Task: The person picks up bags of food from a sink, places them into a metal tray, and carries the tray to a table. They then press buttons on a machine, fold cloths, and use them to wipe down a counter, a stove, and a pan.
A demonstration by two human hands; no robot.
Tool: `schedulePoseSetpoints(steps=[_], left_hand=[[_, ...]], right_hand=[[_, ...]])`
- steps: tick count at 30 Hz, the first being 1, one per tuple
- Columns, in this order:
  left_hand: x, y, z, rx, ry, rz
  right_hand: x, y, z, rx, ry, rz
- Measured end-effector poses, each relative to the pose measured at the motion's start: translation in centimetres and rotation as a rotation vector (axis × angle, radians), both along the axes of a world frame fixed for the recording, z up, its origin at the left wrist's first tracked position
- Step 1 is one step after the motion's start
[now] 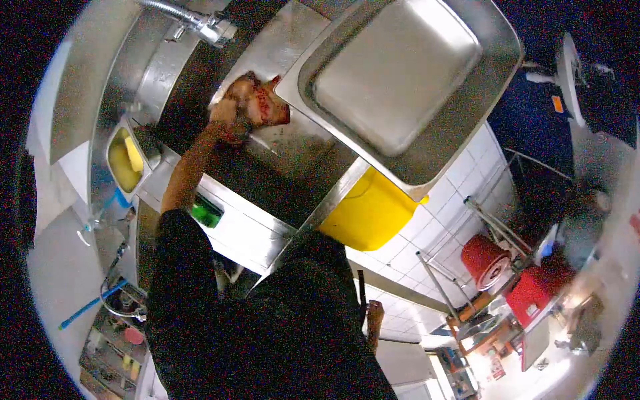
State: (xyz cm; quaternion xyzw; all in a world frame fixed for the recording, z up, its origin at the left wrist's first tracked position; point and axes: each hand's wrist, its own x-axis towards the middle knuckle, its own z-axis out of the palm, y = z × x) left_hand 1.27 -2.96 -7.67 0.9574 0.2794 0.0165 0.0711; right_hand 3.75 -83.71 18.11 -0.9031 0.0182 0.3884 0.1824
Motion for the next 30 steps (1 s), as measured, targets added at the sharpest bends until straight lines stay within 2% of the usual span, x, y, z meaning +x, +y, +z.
schedulePoseSetpoints(steps=[2,3,4,6,8,10,12,14,15,16,17,18,19,20,22,23,25,26,27,28,29,30], left_hand=[[0.0,0.1,2.6,-0.053,0.028,-0.109],[1.5,-1.5,7.7,-0.201,0.167,-0.025],[2.4,-2.9,11.4,-0.346,0.304,0.062],[1.7,-4.2,14.1,-0.351,0.276,0.077],[1.5,-4.4,15.5,-0.355,0.243,0.084],[1.0,-4.6,16.5,-0.408,0.214,0.152],[0.9,-5.9,18.5,-0.393,0.169,0.144],[0.8,-7.2,18.7,-0.377,-0.003,0.124],[0.6,-8.1,18.9,-0.429,-0.128,0.165],[0.3,-8.3,19.2,-0.424,-0.128,0.161],[-0.2,-8.5,19.6,-0.439,-0.159,0.151],[-0.6,-8.6,20.2,-0.452,-0.191,0.136],[0.2,-9.0,24.3,-0.537,-0.178,0.139],[0.1,-9.1,26.5,-0.535,-0.171,0.124],[-0.3,-9.1,29.4,-0.427,-0.309,0.085],[-1.1,-8.8,30.3,-0.496,-0.173,0.167],[-1.8,-9.5,34.5,-0.471,-0.2,0.233],[-1.7,-10.1,37.3,-0.479,-0.225,0.291],[-1.3,-10.5,40.2,-0.483,-0.254,0.346],[-0.7,-10.5,43.4,-0.461,-0.217,0.351],[-0.3,-10.6,46.1,-0.44,-0.183,0.358],[0.0,-10.3,47.7,-0.432,-0.198,0.33]], right_hand=[[0.2,1.2,0.5,0.035,0.071,-0.029],[0.0,1.0,0.1,0.119,0.01,0.087],[0.4,1.4,0.2,0.112,0.043,-0.117],[0.8,-1.5,-3.1,-0.12,0.141,0.087],[1.2,-3.3,-4.6,0.119,0.0,-0.006],[2.2,-3.8,-6.7,0.197,0.129,-0.321],[4.0,-2.6,-8.7,0.71,0.176,-1.068],[7.4,-2.8,-11.9,0.522,-0.133,-0.288],[8.7,2.9,-7.9,0.426,-0.121,-0.256],[10.2,10.5,-2.4,0.332,-0.104,-0.223],[11.0,12.4,-1.3,0.475,-0.126,-0.143],[11.4,13.5,-1.4,0.418,-0.141,-0.153],[11.7,14.7,-1.3,0.483,-0.159,-0.198],[11.9,16.0,-0.7,0.543,-0.175,-0.247],[13.6,20.0,2.0,0.534,-0.234,-0.266],[14.9,21.9,3.1,0.537,-0.295,-0.274],[19.3,25.8,4.8,0.615,-0.454,-0.281],[21.8,28.8,6.2,0.682,-0.474,-0.408],[24.3,32.3,8.9,0.744,-0.415,-0.392],[27.3,35.2,8.6,0.731,-0.622,-0.252],[29.7,37.7,8.6,0.752,-0.443,-0.286],[31.6,40.8,8.8,0.723,-0.402,-0.297]])
